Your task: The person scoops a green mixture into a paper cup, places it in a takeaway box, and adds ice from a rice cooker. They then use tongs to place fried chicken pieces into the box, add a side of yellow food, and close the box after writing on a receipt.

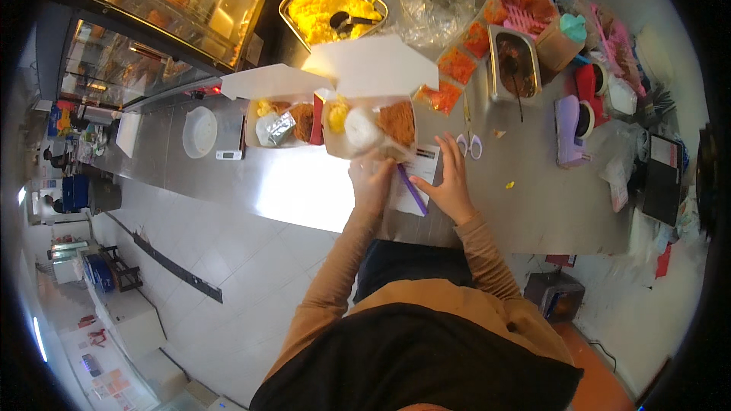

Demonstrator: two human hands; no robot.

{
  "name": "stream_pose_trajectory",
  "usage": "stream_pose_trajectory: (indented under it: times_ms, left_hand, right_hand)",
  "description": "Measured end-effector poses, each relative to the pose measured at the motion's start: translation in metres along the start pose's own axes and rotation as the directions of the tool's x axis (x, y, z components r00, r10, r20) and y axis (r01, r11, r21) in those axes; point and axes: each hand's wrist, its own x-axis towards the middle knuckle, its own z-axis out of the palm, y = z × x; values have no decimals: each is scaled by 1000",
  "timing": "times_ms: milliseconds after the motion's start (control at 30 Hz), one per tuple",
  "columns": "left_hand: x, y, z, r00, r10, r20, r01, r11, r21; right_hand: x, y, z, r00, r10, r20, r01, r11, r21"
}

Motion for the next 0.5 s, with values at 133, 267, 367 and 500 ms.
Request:
stream_pose_trajectory:
  times_ms: [133, 267, 367, 500]
  left_hand:
    - [17, 7, -35, 997, -33, 70, 30, 999, 43]
    - [35, -52, -44, 949, -2, 314, 50, 988, -146]
    - [69, -62, -43, 947, -2, 320, 12, 999, -30]
    - [127, -70, -44, 999, 1, -50, 12, 969, 248]
  right_hand:
    - [22, 5, 9, 989, -148, 4, 146, 964, -223]
    - [45, 19, 15, 945, -35, 326, 31, 999, 16]
    - [61, -13, 16, 992, -13, 122, 25, 995, -94]
    - [88, -30, 24, 828, -70, -556, -13, 990, -144]
